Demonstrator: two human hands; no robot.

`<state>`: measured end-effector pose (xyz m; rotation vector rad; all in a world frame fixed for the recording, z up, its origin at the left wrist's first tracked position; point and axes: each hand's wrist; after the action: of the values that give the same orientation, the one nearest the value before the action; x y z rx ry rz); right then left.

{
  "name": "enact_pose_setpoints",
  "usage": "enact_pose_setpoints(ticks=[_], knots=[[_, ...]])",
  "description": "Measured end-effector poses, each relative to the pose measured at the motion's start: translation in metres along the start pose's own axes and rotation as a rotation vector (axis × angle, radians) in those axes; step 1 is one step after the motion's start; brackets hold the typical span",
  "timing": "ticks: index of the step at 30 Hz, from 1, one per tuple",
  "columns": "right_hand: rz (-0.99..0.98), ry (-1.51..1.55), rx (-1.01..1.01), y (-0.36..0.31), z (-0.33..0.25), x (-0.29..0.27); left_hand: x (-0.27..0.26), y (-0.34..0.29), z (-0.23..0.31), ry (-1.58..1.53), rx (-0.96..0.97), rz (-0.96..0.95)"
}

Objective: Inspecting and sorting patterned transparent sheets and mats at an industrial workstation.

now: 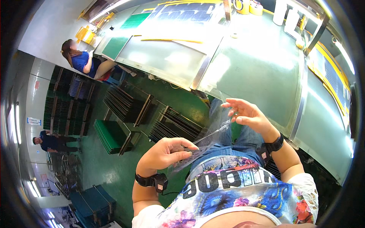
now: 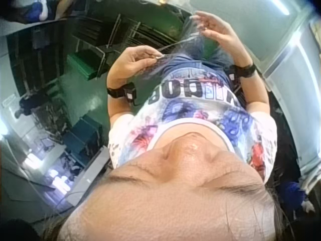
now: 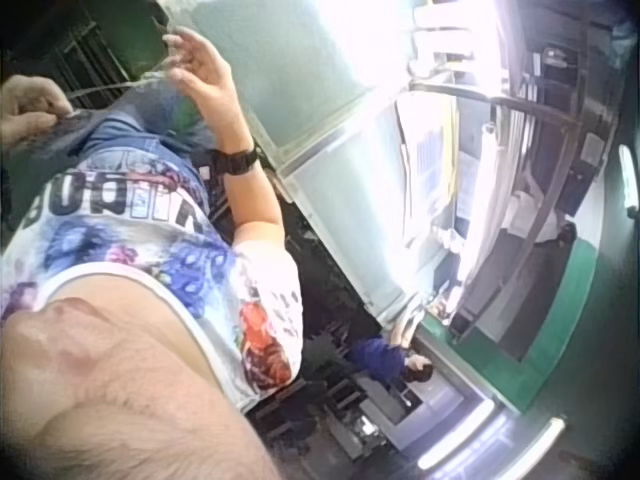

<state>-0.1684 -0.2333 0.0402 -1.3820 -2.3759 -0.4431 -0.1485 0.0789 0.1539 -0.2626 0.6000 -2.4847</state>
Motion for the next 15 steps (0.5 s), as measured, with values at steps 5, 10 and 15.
enact_pose_setpoints(ticks=[5,10,15], knots=[[0.378,-0.703,-0.171,-0.007,0.005,-0.003,-0.006,-0.002,0.015,0.084,-0.069,-0.032],[0.248,-1.039,-0.141,-0.014,0.008,0.007,-0.005,-0.009,0.017,0.069,-0.051,0.014],[0.22,-1.041,-0.176,0.002,0.032,0.02,-0.006,-0.003,0.012,0.086,-0.086,0.011]])
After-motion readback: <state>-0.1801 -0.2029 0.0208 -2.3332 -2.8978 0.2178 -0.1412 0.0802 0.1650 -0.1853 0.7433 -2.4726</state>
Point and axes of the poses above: each hand's wrist, its own y-axis towards the middle knuckle, its own x-axis out of the palm, z = x × y, and after that the axes turned 6 degrees about -z, right-handed
